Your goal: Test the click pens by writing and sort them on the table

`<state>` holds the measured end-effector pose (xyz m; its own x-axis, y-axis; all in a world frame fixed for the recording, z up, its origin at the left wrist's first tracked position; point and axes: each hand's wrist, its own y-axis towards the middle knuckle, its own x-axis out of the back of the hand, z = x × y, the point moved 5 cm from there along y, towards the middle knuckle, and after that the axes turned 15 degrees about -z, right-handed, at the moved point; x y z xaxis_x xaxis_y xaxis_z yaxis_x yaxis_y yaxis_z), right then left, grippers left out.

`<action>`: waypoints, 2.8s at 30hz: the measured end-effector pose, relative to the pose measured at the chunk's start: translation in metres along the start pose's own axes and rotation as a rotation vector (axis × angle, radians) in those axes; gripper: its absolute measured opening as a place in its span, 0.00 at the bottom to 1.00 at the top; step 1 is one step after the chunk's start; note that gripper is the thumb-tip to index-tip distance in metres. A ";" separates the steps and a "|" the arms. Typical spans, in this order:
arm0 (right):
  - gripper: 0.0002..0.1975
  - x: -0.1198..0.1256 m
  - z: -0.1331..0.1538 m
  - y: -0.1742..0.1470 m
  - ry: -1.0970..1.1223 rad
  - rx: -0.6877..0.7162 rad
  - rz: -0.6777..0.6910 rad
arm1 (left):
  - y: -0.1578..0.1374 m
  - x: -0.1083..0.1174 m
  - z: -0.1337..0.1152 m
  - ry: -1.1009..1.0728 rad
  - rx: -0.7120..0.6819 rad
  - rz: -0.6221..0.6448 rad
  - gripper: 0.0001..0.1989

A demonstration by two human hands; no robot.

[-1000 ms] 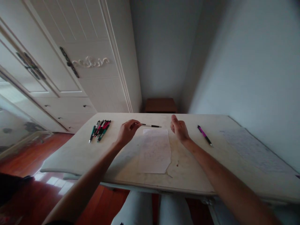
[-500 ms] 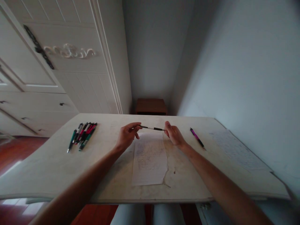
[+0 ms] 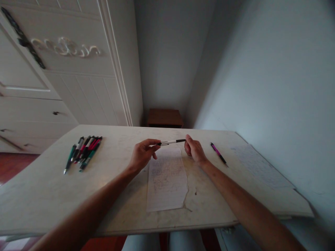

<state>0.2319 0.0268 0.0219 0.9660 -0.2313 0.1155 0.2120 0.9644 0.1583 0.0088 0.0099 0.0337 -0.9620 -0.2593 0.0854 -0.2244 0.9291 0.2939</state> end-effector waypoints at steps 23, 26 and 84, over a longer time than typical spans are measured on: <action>0.27 -0.006 -0.003 -0.002 0.328 -0.149 0.109 | -0.005 0.003 0.000 0.150 -0.122 -0.032 0.13; 0.28 -0.008 -0.003 -0.004 0.310 -0.128 0.119 | -0.006 0.005 -0.002 0.267 -0.179 -0.019 0.14; 0.25 -0.005 -0.007 -0.002 0.348 -0.229 0.036 | -0.004 0.001 0.008 0.136 -0.077 0.023 0.17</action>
<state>0.2281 0.0267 0.0146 0.9576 -0.1772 -0.2272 0.1662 0.9838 -0.0667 0.0079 0.0083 0.0251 -0.9358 -0.2762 0.2192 -0.1847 0.9135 0.3625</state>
